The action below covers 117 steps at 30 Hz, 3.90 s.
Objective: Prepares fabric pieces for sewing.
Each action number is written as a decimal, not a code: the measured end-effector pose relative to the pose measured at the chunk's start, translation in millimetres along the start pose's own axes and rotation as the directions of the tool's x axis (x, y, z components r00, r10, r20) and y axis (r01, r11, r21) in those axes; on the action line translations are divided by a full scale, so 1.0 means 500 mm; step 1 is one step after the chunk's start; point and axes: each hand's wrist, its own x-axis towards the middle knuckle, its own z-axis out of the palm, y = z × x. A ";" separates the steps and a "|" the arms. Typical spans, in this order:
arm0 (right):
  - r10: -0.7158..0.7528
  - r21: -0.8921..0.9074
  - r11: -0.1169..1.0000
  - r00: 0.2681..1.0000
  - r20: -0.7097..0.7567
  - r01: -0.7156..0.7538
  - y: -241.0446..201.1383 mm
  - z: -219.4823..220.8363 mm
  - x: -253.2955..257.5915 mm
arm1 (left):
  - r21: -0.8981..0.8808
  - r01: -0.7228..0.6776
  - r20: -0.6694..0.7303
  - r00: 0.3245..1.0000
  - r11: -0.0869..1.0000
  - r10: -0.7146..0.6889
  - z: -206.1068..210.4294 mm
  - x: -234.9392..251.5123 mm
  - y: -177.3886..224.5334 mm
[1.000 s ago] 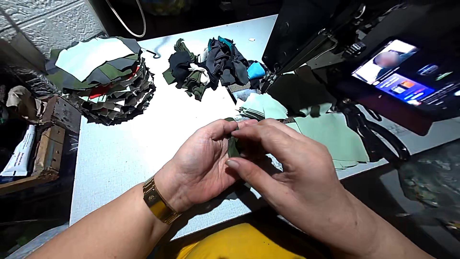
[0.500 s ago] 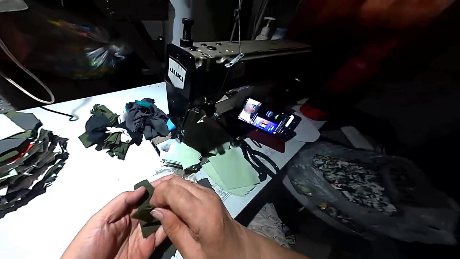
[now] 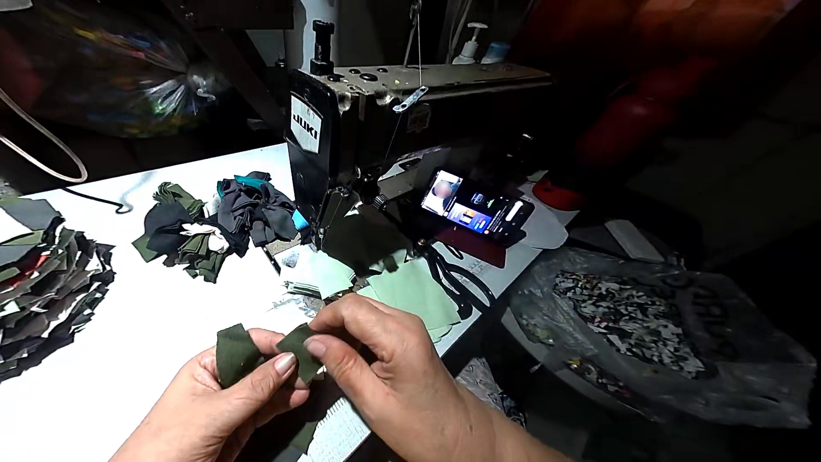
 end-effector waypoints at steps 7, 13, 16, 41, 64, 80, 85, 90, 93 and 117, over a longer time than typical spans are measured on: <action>0.055 0.129 0.990 0.998 0.005 -0.056 0.003 0.005 -0.005 | 0.031 0.005 -0.002 1.000 1.000 -0.005 0.000 0.000 0.000; -0.024 0.023 0.999 1.000 -0.005 0.024 0.007 0.005 -0.007 | 0.033 0.019 0.022 1.000 0.999 -0.020 -0.001 0.000 -0.001; -0.065 -0.046 0.997 0.998 0.004 0.065 0.009 0.006 -0.008 | 0.040 0.022 0.044 0.999 0.999 -0.024 -0.001 0.000 -0.001; -0.157 -0.159 0.974 0.987 0.033 0.160 0.010 0.007 -0.015 | 0.049 0.027 0.064 0.997 0.998 -0.031 -0.001 -0.003 -0.002; -0.222 -0.023 0.974 0.974 0.034 0.223 0.010 -0.004 -0.017 | 0.079 0.050 0.107 0.993 0.996 -0.058 -0.010 -0.004 0.006; -0.295 -0.041 0.954 0.953 0.073 0.298 0.004 -0.015 -0.018 | 0.232 -0.135 0.259 0.963 0.963 0.073 -0.028 0.000 -0.003; -0.337 -0.095 0.934 0.938 0.078 0.344 0.004 -0.009 -0.019 | 0.246 -0.162 0.260 0.961 0.956 0.096 -0.028 -0.002 -0.003; -0.332 -0.173 0.922 0.938 0.100 0.345 0.005 -0.001 -0.020 | 0.216 -0.115 0.225 0.972 0.970 0.065 -0.023 -0.004 -0.003; -0.322 -0.187 0.922 0.940 0.113 0.338 0.005 0.002 -0.021 | 0.189 -0.062 0.197 0.980 0.980 0.024 -0.016 -0.007 0.001; -0.346 -0.110 0.933 0.938 -0.002 0.344 0.007 0.008 -0.026 | 0.060 0.065 0.113 0.991 0.996 -0.072 -0.004 -0.005 0.005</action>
